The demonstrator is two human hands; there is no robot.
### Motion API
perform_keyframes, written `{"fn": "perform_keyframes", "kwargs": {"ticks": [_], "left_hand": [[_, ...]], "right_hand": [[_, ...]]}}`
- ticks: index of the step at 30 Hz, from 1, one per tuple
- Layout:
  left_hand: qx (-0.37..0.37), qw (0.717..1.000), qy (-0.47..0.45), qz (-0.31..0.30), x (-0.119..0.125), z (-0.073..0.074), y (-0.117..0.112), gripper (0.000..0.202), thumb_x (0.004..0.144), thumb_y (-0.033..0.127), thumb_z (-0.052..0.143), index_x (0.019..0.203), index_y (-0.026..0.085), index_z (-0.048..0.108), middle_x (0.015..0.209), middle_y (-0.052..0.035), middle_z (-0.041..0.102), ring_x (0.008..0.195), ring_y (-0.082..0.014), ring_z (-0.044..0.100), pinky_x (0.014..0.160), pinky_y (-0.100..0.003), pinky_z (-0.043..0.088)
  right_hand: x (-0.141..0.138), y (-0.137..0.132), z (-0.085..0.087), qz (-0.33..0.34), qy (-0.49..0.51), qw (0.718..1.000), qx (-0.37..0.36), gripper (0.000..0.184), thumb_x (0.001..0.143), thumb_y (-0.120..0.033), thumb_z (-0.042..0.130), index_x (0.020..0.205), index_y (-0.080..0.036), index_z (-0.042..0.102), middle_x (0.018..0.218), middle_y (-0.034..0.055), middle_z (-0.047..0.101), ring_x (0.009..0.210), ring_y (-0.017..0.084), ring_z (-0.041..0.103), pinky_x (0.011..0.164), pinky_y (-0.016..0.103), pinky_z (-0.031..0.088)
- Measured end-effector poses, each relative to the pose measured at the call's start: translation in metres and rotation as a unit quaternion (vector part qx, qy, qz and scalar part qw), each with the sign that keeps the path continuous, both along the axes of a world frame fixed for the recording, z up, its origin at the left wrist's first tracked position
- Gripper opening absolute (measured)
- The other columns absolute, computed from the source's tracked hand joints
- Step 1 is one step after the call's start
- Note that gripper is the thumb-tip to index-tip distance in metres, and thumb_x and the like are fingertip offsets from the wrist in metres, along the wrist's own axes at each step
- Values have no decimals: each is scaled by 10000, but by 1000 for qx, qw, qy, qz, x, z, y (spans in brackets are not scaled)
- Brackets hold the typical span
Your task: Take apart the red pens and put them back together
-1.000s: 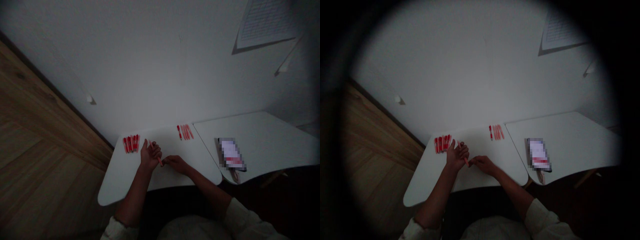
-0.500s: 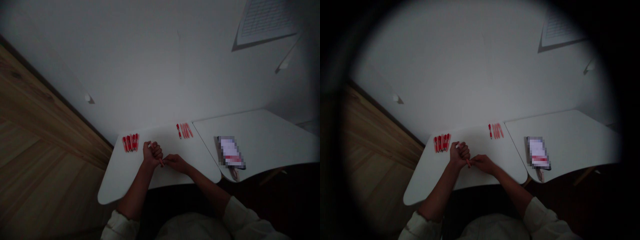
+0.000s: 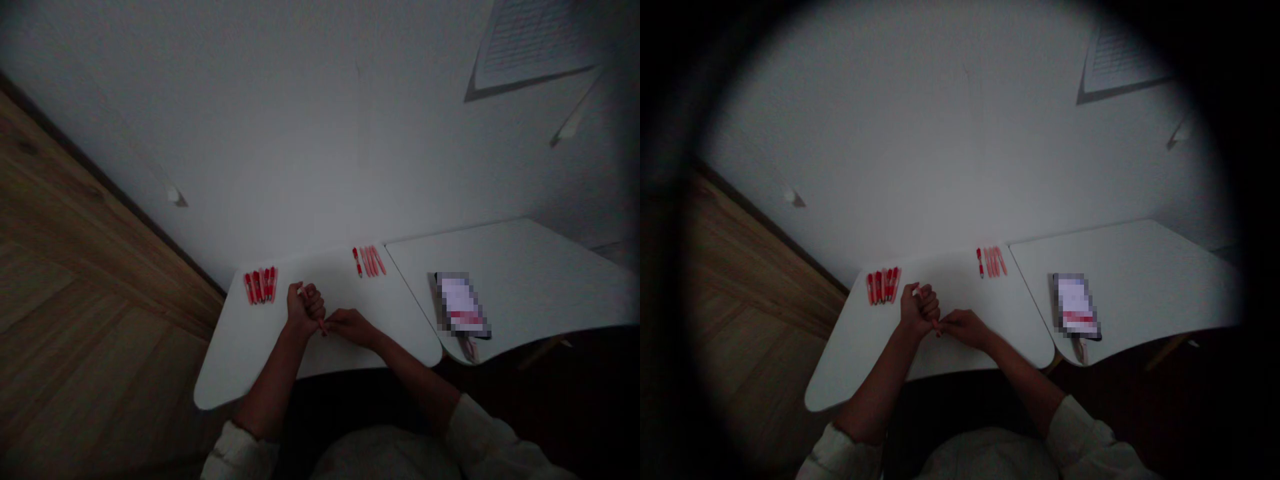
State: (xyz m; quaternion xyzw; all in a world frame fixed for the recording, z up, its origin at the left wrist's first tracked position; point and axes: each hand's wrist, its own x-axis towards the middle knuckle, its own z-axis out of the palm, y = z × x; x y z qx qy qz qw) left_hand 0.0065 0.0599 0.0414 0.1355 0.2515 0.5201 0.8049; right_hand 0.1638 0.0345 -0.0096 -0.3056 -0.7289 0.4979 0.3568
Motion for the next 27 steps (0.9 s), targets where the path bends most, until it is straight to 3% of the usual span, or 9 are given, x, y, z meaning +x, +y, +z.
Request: {"fn": "perform_keyframes", "kwargs": {"ticks": [15, 27], "left_hand": [[-11, 1000, -19, -4, -1, -4, 2, 287, 737, 385, 516, 563, 182, 409, 403, 97, 181, 310, -44, 131, 313, -175, 55], [-2, 1000, -27, -3, 1, -3, 1, 336, 757, 444, 526, 578, 180, 421, 408, 102, 169, 313, -40, 125, 304, -159, 79]], "right_hand": [[-1, -2, 5, -10, -22, 1000, -18, 327, 838, -485, 543, 761, -216, 713, 783, -5, 703, 795, 150, 644, 787, 252, 465], [-4, -1, -5, -32, -6, 999, -4, 339, 833, -484, 553, 752, -193, 706, 749, 5, 695, 731, 141, 634, 733, 239, 459]]}}
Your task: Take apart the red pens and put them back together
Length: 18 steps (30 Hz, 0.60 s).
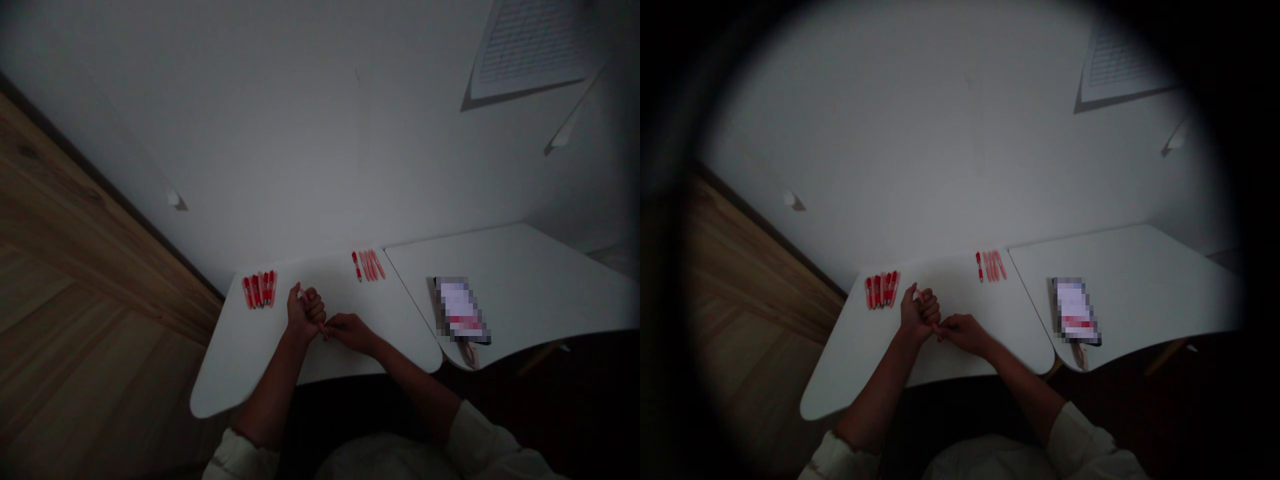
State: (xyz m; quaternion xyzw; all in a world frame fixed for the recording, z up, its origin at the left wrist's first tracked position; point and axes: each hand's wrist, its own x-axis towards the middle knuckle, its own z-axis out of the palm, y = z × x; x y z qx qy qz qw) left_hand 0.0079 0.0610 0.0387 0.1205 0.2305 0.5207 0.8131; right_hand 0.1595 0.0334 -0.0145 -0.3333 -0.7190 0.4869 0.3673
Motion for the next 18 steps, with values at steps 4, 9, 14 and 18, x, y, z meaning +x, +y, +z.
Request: {"fn": "perform_keyframes", "kwargs": {"ticks": [4, 9, 14, 18], "left_hand": [[4, 1000, -1, -5, -1, -3, 1, 315, 754, 411, 512, 562, 181, 413, 399, 98, 172, 309, -43, 127, 303, -161, 80], [-2, 1000, 10, -1, -1, -4, 2, 362, 773, 459, 525, 566, 180, 421, 394, 100, 167, 304, -42, 128, 302, -162, 83], [5, 999, 29, 13, 4, -2, 5, 388, 780, 525, 548, 642, 171, 471, 408, 103, 204, 303, -41, 166, 301, -162, 115], [15, 994, 79, 75, 14, -3, 12, 330, 776, 465, 607, 690, 171, 485, 436, 92, 298, 351, -57, 325, 378, -174, 299]], "right_hand": [[0, 1, -2, -7, -17, 1000, -3, 333, 832, -481, 552, 755, -197, 706, 747, 6, 694, 724, 142, 630, 725, 241, 459], [0, 0, -1, -12, -19, 1000, -10, 342, 828, -492, 551, 737, -198, 699, 740, 6, 691, 714, 144, 628, 718, 247, 460], [-5, 1, -4, -34, 9, 999, -32, 365, 823, -507, 543, 728, -182, 678, 728, 12, 681, 709, 143, 622, 713, 251, 462], [-12, 8, -8, -92, 48, 992, -68, 331, 783, -493, 586, 791, -168, 649, 716, 13, 664, 676, 139, 606, 661, 250, 464]]}}
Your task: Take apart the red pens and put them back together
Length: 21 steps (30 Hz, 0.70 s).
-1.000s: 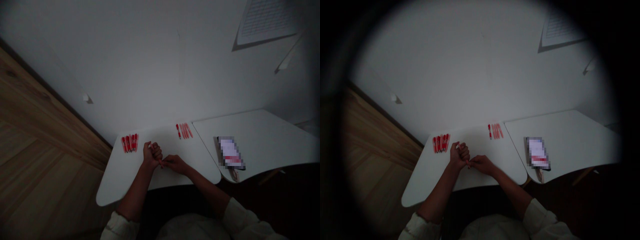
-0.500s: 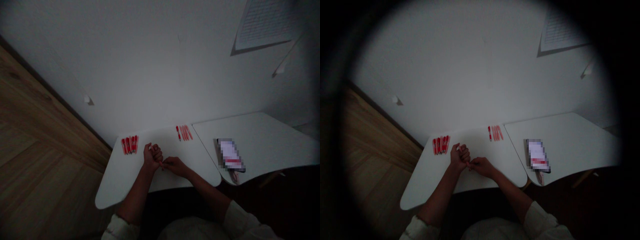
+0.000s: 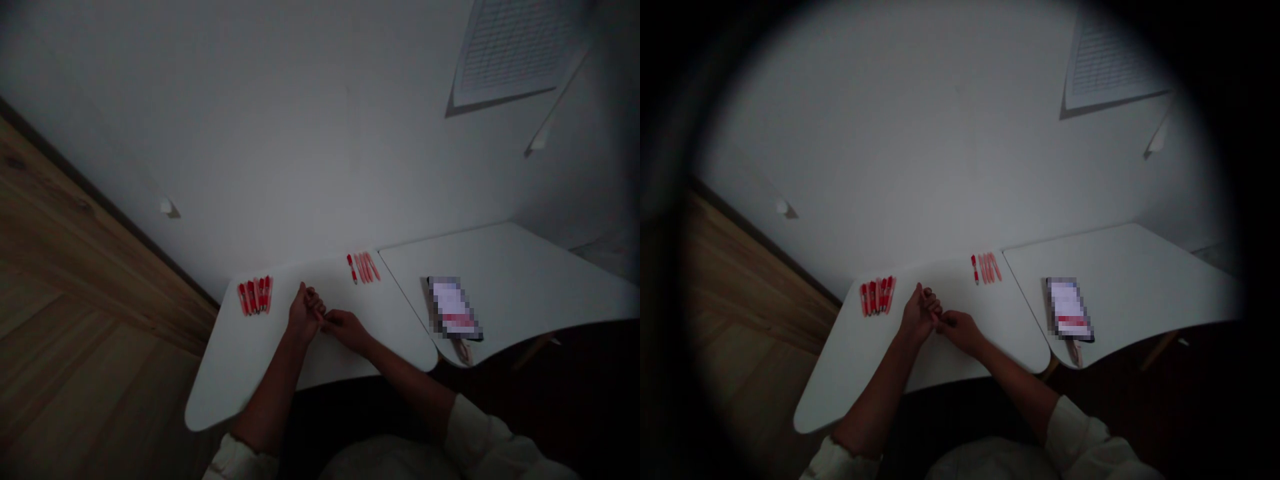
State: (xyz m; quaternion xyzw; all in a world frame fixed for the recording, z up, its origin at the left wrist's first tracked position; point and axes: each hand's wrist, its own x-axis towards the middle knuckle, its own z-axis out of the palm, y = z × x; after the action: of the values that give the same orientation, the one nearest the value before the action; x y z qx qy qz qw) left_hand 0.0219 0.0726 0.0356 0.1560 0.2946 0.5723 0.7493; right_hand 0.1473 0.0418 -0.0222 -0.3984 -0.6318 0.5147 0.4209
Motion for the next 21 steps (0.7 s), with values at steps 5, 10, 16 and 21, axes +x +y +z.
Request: {"fn": "perform_keyframes", "kwargs": {"ticks": [5, 10, 16, 21], "left_hand": [[13, 993, 96, 67, 16, -8, 10, 352, 745, 475, 638, 679, 172, 472, 447, 85, 363, 402, -68, 397, 457, -188, 355], [41, 974, 202, 96, 31, -19, 14, 368, 751, 529, 589, 729, 168, 519, 539, 48, 462, 489, -92, 473, 516, -209, 388], [135, 889, 409, 158, 24, -28, 2, 372, 849, 478, 472, 1121, 237, 554, 1013, -64, 577, 955, -177, 554, 785, -292, 432], [150, 856, 478, 124, 16, -34, -3, 364, 857, 418, 479, 1162, 232, 548, 1041, -79, 594, 1004, -205, 551, 876, -346, 399]], "right_hand": [[1, 11, 10, -69, -27, 997, -27, 319, 751, -449, 616, 874, -159, 662, 707, 11, 663, 650, 141, 604, 611, 239, 450], [10, 15, 27, -64, -146, 987, 5, 325, 787, -467, 563, 686, -182, 684, 603, -11, 648, 627, 138, 610, 582, 221, 420], [39, 38, 40, -158, -219, 962, 34, 236, 795, -391, 584, 819, -193, 710, 774, 25, 712, 726, 156, 646, 639, 226, 446], [63, 74, 54, -213, -391, 893, 67, 233, 842, -319, 528, 913, -171, 695, 902, 49, 711, 828, 149, 638, 740, 221, 433]]}}
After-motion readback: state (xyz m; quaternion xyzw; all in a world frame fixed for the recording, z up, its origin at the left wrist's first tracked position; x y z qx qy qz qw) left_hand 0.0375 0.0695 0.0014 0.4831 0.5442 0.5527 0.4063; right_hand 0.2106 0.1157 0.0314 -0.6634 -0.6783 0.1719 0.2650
